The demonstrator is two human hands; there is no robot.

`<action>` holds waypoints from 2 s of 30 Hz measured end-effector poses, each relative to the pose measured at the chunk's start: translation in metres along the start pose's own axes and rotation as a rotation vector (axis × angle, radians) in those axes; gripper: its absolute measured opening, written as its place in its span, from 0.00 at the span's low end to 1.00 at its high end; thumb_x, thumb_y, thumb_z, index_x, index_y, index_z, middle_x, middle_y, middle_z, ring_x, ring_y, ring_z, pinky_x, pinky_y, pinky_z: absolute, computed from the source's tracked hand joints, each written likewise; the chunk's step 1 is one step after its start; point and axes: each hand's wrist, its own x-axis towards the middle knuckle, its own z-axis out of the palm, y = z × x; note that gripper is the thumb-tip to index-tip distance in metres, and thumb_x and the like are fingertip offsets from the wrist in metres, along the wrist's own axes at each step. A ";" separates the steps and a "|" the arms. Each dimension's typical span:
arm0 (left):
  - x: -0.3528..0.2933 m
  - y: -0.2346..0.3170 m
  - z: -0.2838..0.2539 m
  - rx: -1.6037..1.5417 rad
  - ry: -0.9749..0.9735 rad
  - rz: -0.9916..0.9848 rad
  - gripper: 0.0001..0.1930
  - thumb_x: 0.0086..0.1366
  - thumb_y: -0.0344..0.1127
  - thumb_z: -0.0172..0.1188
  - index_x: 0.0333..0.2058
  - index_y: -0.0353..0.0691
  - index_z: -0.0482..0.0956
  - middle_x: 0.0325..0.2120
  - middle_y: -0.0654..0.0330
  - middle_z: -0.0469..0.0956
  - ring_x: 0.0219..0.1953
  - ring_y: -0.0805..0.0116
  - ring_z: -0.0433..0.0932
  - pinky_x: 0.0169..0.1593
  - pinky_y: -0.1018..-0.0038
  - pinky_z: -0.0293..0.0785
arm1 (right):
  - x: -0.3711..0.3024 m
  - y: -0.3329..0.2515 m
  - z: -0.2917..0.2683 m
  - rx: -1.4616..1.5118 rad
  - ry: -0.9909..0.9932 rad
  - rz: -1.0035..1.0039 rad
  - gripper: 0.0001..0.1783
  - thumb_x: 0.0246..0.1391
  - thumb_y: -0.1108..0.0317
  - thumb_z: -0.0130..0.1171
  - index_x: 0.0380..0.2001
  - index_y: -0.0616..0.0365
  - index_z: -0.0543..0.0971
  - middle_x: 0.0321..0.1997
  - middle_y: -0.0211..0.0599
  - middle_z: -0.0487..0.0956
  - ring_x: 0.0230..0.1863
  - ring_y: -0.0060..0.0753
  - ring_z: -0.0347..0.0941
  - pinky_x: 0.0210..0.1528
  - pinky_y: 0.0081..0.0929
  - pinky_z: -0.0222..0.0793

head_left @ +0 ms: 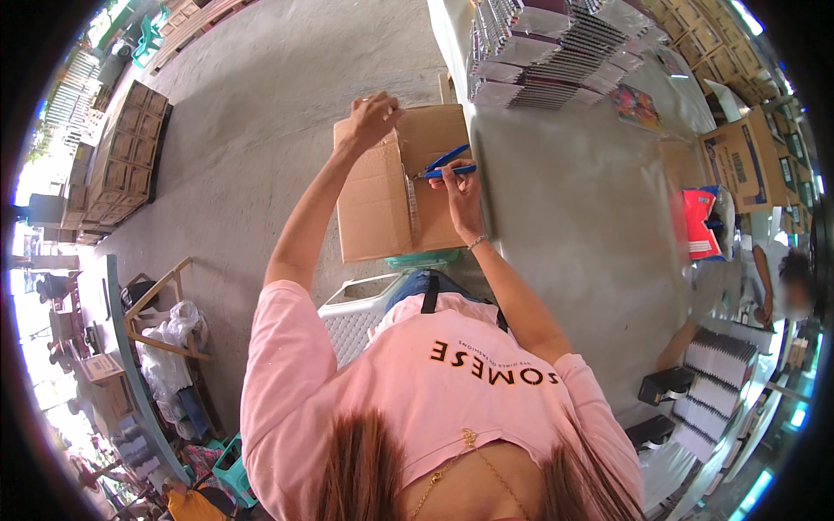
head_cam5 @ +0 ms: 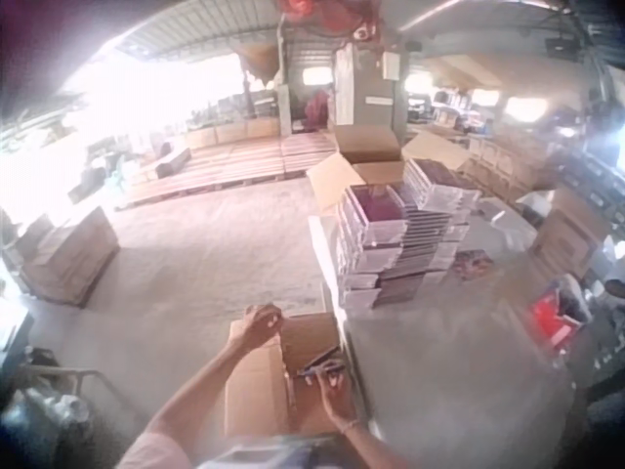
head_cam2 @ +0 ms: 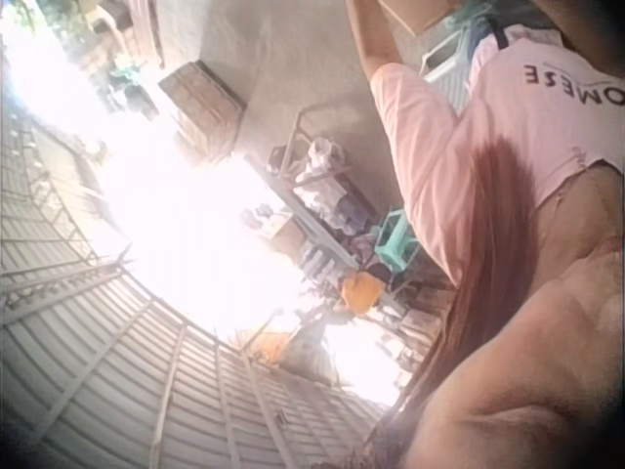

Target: The person uses a utility knife to open a cardboard box and then removes notebooks, placing them into stacks on a table.

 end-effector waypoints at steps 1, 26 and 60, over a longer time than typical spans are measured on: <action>-0.009 -0.001 0.003 0.156 0.048 0.199 0.08 0.63 0.41 0.55 0.30 0.46 0.79 0.34 0.60 0.77 0.45 0.68 0.74 0.56 0.63 0.63 | -0.001 -0.001 0.003 0.001 -0.013 0.001 0.09 0.62 0.66 0.53 0.36 0.60 0.67 0.30 0.34 0.75 0.30 0.23 0.75 0.37 0.20 0.73; -0.088 0.088 -0.057 -0.303 -0.468 0.725 0.27 0.34 0.52 0.73 0.30 0.39 0.79 0.32 0.58 0.76 0.43 0.55 0.70 0.59 0.62 0.60 | 0.003 0.003 -0.005 0.009 0.035 -0.010 0.09 0.64 0.66 0.50 0.40 0.60 0.65 0.33 0.35 0.73 0.30 0.24 0.75 0.33 0.20 0.74; -0.167 0.109 -0.147 0.053 -0.265 0.379 0.15 0.51 0.43 0.66 0.19 0.40 0.72 0.24 0.61 0.69 0.41 0.63 0.72 0.63 0.66 0.62 | 0.010 0.008 -0.004 -0.104 0.084 -0.048 0.09 0.61 0.69 0.53 0.38 0.63 0.68 0.32 0.37 0.75 0.29 0.26 0.76 0.27 0.20 0.76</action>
